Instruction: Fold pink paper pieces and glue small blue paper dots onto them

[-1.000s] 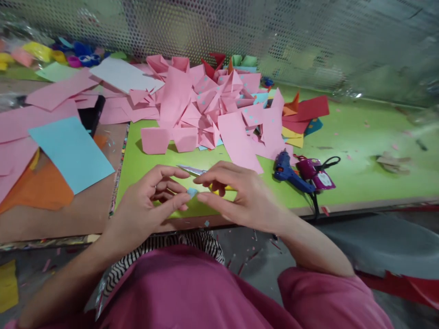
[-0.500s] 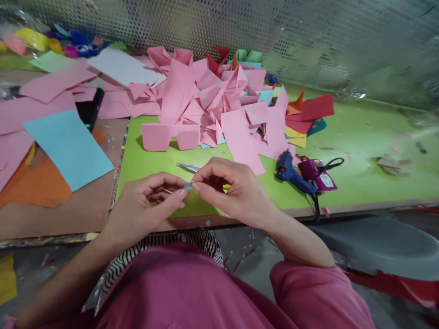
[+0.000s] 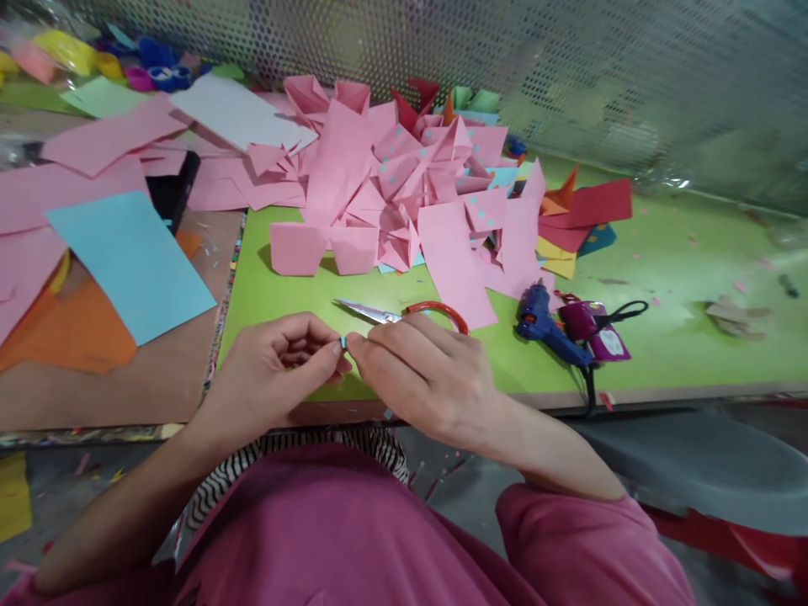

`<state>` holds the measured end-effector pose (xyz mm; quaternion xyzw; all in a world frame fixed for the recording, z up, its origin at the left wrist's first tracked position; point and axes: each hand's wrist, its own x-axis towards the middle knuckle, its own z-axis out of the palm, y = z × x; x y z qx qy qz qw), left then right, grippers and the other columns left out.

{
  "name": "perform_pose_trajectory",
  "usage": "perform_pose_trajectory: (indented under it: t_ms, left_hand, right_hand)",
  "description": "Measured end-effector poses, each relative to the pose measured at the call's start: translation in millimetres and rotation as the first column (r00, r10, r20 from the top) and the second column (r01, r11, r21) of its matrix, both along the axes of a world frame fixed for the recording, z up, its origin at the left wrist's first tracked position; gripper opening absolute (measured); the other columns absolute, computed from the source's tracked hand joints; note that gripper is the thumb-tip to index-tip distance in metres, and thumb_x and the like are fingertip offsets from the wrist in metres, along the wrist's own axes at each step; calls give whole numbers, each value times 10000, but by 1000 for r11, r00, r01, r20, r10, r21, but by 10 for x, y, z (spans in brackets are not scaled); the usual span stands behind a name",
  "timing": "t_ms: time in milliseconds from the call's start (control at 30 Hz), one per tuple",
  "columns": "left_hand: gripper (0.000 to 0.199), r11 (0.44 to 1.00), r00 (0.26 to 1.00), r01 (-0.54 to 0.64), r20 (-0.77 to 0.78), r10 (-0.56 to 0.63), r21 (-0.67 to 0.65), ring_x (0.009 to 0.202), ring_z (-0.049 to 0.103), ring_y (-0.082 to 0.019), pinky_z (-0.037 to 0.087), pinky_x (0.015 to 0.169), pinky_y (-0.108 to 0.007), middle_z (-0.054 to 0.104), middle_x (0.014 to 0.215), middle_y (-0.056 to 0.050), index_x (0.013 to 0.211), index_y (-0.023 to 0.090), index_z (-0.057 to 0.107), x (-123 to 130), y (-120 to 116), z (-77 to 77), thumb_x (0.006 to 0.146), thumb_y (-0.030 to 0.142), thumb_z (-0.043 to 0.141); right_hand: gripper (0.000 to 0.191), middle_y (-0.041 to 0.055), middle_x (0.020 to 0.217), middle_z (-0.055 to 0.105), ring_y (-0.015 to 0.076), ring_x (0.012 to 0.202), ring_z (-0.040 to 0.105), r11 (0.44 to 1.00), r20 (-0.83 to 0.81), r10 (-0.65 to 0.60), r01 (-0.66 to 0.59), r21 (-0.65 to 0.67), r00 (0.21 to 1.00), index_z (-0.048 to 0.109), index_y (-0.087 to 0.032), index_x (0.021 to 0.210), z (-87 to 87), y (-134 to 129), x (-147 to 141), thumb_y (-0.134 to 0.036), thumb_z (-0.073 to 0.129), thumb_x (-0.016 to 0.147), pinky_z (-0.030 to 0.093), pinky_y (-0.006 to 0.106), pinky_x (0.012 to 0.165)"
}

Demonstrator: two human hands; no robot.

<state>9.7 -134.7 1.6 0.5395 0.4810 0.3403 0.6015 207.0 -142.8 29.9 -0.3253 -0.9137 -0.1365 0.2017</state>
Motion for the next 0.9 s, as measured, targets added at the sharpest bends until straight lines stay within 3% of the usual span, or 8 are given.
perform_pose_trajectory:
  t_ms: [233, 400, 500, 567, 700, 900]
  left_hand:
    - [104, 999, 1000, -17, 20, 18, -41, 570, 646, -108, 560, 563, -198, 671, 641, 25, 786, 212, 707, -28, -9, -41, 807, 314, 717]
    - [145, 997, 998, -37, 42, 40, -68, 526, 627, -125, 567, 528, -229, 682, 640, 7, 786, 211, 698, -39, 18, -22, 753, 341, 753]
    - [180, 997, 998, -33, 53, 37, -69, 539, 639, -133, 575, 538, -240, 710, 669, -8, 776, 212, 702, -38, 30, -4, 740, 373, 774]
    - [198, 996, 997, -49, 60, 53, -70, 533, 632, -127, 574, 535, -238, 728, 688, -15, 762, 212, 701, -34, 30, 1, 756, 397, 772]
    - [207, 997, 998, -28, 58, 32, -69, 575, 669, -133, 578, 541, -229, 763, 738, -31, 789, 204, 712, -20, 11, -4, 795, 407, 751]
    - [171, 999, 999, -18, 31, 19, -28, 716, 739, -151, 605, 627, -214, 783, 772, -30, 866, 200, 725, 2, -31, -35, 828, 366, 736]
  right_hand:
    - [245, 20, 817, 693, 138, 731, 567, 998, 64, 35, -31, -53, 997, 685, -167, 905, 106, 18, -5, -133, 480, 1035, 393, 297, 561]
    - [211, 25, 837, 700, 145, 747, 588, 997, 84, 35, -30, -64, 996, 699, -178, 1014, 60, 7, 0, -141, 492, 1022, 406, 305, 574]
    - [199, 46, 861, 706, 167, 791, 620, 991, -1, 32, -32, -127, 999, 695, -162, 1062, 27, 7, 4, -153, 504, 1003, 463, 300, 607]
    - [199, 63, 919, 716, 173, 857, 648, 960, -152, 16, -58, -274, 988, 687, -155, 1089, 29, 22, 9, -165, 510, 1000, 520, 295, 685]
    - [169, 44, 934, 704, 115, 782, 637, 814, -373, -137, -111, -570, 917, 689, -155, 1075, 67, 79, 20, -250, 564, 1013, 512, 239, 666]
    - [153, -1, 808, 659, 81, 694, 569, 723, -448, -257, -137, -677, 856, 699, -146, 889, 28, 140, -1, -266, 645, 966, 439, 221, 641]
